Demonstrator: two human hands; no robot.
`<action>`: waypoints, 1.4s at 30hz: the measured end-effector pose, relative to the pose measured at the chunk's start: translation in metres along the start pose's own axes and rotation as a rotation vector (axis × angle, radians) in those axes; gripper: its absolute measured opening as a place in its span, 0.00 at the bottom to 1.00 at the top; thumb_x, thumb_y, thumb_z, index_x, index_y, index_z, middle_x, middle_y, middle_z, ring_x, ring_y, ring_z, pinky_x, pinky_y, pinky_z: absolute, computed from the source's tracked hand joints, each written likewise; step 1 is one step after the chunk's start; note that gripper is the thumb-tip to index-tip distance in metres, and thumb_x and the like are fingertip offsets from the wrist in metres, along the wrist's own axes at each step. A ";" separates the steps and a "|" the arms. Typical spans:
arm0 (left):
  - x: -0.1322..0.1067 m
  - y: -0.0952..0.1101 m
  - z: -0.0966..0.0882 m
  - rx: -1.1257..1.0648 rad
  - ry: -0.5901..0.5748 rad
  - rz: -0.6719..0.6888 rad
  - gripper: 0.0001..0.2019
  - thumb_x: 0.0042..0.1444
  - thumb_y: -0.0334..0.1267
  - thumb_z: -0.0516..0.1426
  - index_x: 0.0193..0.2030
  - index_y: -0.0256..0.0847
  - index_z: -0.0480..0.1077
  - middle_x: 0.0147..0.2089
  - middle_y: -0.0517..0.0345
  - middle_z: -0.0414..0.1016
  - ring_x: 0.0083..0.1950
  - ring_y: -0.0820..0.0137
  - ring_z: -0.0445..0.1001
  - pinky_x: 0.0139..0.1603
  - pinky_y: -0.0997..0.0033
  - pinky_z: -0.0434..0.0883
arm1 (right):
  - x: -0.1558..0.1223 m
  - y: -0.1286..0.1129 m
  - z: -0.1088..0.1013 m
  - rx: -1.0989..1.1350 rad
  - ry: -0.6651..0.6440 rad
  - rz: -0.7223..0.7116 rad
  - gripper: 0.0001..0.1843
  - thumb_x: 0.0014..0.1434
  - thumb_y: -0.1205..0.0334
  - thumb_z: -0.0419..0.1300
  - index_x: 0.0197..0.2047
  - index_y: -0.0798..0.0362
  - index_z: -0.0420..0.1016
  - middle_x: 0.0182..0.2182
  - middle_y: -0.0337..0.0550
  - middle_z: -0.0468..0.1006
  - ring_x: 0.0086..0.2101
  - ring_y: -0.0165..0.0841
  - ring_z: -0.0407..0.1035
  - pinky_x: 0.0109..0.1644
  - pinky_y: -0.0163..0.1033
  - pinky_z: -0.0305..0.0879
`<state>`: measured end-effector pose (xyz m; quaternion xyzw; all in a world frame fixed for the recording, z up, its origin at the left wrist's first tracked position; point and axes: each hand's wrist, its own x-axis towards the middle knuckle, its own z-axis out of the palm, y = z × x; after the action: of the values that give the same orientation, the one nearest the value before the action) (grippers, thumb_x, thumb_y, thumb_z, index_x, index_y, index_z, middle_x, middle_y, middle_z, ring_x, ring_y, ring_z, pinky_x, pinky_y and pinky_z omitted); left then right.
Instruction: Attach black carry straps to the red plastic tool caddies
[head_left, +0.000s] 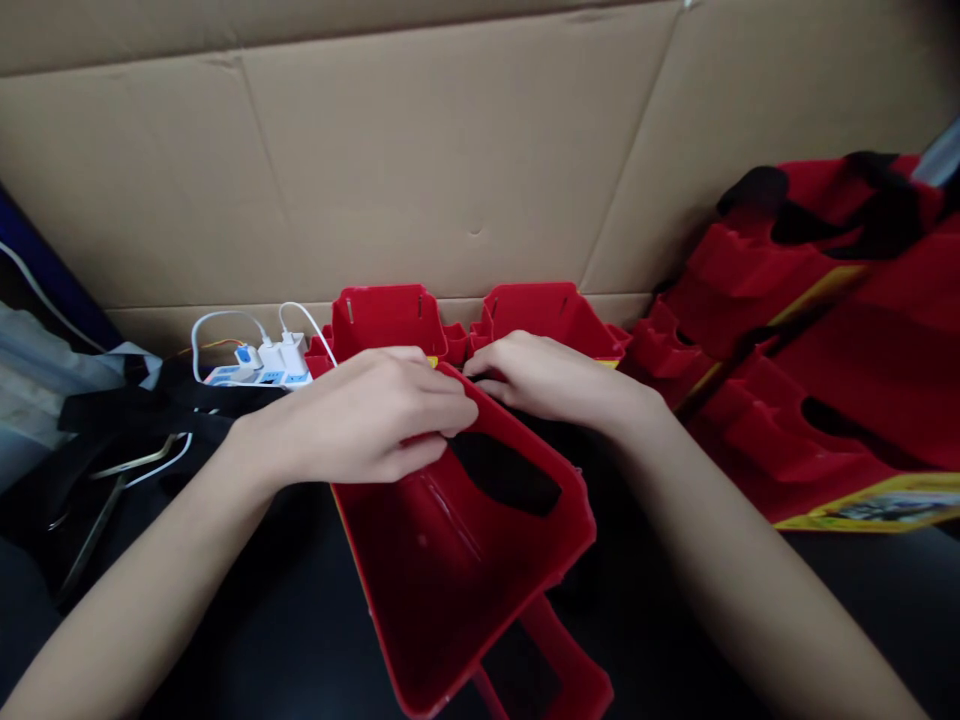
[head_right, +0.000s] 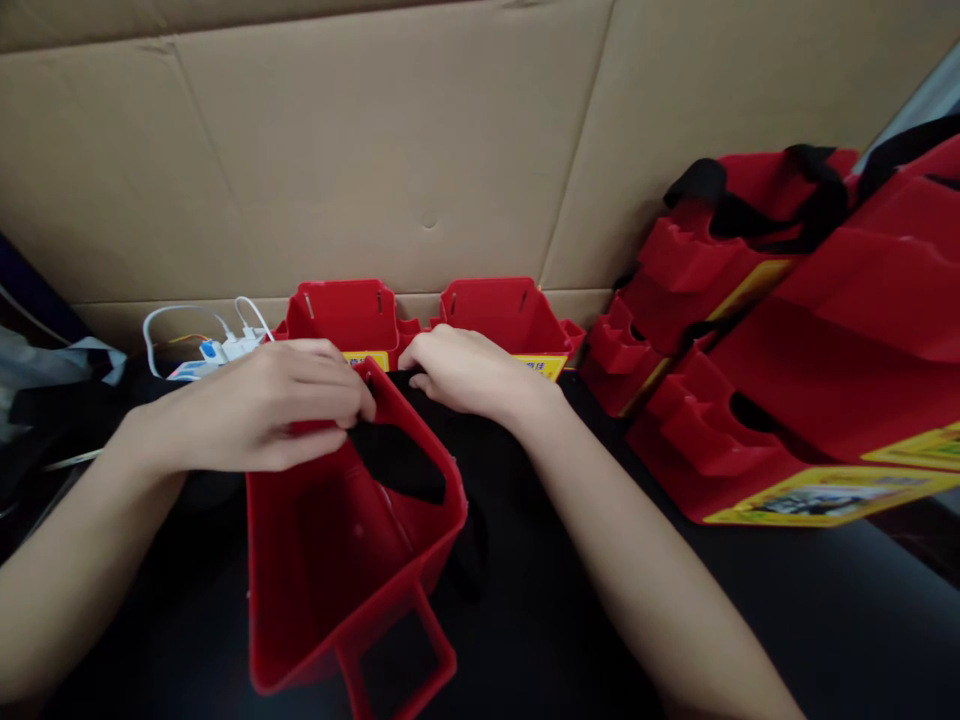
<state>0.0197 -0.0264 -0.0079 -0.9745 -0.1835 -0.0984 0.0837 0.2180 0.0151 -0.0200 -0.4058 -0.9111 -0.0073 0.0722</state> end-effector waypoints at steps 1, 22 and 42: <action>0.000 -0.001 0.000 0.061 0.031 0.000 0.08 0.58 0.31 0.48 0.30 0.39 0.66 0.37 0.59 0.74 0.35 0.73 0.68 0.43 0.71 0.62 | -0.001 0.001 0.000 -0.031 0.005 0.021 0.09 0.54 0.67 0.52 0.31 0.52 0.73 0.28 0.41 0.75 0.27 0.29 0.67 0.28 0.33 0.54; -0.016 -0.020 0.019 0.208 0.109 0.043 0.11 0.62 0.34 0.46 0.43 0.40 0.67 0.47 0.54 0.73 0.53 0.66 0.64 0.48 0.65 0.59 | -0.100 -0.046 0.007 0.502 0.198 0.182 0.20 0.61 0.56 0.50 0.56 0.49 0.63 0.42 0.41 0.76 0.38 0.32 0.72 0.40 0.35 0.70; -0.025 0.000 0.011 -0.079 0.120 -0.209 0.11 0.61 0.35 0.44 0.34 0.39 0.66 0.31 0.59 0.69 0.35 0.70 0.61 0.43 0.64 0.58 | -0.051 -0.061 0.013 -0.325 0.378 0.020 0.08 0.54 0.72 0.54 0.34 0.55 0.75 0.31 0.43 0.76 0.33 0.35 0.69 0.36 0.39 0.66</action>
<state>-0.0010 -0.0322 -0.0242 -0.9449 -0.2749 -0.1720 0.0454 0.2049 -0.0622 -0.0368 -0.4123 -0.8642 -0.2289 0.1751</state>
